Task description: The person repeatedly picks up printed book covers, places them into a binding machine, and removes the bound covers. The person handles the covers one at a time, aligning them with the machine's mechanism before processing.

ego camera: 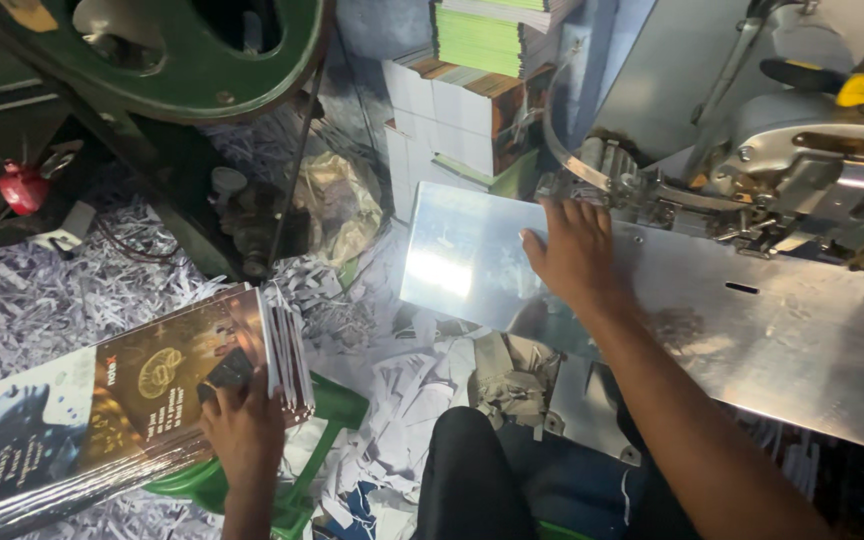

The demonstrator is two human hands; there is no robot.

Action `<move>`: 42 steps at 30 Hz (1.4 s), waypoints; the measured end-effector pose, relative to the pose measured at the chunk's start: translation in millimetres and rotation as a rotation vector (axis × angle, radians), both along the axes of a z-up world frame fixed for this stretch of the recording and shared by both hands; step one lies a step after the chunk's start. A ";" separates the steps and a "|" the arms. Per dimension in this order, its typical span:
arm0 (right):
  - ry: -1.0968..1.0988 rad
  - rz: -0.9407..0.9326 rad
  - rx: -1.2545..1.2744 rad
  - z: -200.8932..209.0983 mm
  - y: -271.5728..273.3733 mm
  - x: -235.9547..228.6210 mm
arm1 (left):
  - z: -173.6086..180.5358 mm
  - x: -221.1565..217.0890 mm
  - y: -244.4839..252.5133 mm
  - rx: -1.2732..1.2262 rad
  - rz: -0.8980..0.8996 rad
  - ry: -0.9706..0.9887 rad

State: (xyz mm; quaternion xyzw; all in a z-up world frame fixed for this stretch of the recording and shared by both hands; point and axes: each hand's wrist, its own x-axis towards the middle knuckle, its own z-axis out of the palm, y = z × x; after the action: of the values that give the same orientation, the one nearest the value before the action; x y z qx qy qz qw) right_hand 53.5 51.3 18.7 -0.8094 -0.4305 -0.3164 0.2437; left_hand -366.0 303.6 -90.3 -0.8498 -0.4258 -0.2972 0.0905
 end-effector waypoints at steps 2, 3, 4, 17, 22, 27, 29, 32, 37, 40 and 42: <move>0.031 -0.018 -0.013 -0.6 1.2 -0.8 | 2.2 -2.7 -7.2 0.009 -0.061 -0.048; 0.048 -0.028 -0.020 -1.7 1.7 -2.8 | 2.8 -4.0 -13.0 0.008 -0.108 -0.082; 0.008 -0.043 -0.017 -3.4 4.5 -6.2 | 3.5 -3.7 -18.0 0.006 -0.154 -0.117; 1.167 0.605 -0.048 -77.3 103.5 -175.8 | 1.0 19.6 -86.0 -0.027 -0.271 -0.228; 1.883 0.653 -0.071 -120.5 124.8 -213.7 | 3.9 34.8 -104.0 -0.081 -0.256 -0.252; 2.125 0.573 0.043 -142.3 133.4 -222.3 | 13.1 39.8 -108.6 -0.260 -0.370 -0.307; 2.133 0.591 0.102 -145.0 134.0 -222.2 | 14.4 39.1 -97.7 -0.370 -0.467 -0.316; 2.149 0.608 0.178 -146.4 136.1 -220.9 | 13.1 32.4 -59.6 -0.585 -0.561 -0.334; 2.124 0.625 0.234 -149.0 131.0 -215.7 | 2.1 57.1 36.9 -0.355 -0.339 -0.187; 2.032 0.635 0.191 -149.3 122.8 -206.5 | -4.8 77.6 85.3 -0.180 -0.338 -0.150; 1.948 0.664 0.170 -148.4 118.3 -200.7 | -12.6 82.2 100.9 -0.164 -0.375 -0.120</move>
State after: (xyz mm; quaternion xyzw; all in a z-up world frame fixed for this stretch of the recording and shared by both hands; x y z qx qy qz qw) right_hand -147.1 169.6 -129.7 -0.5352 -0.2243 0.5302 0.6182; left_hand -283.8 404.5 -102.9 -0.8994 -0.2877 -0.3234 -0.0616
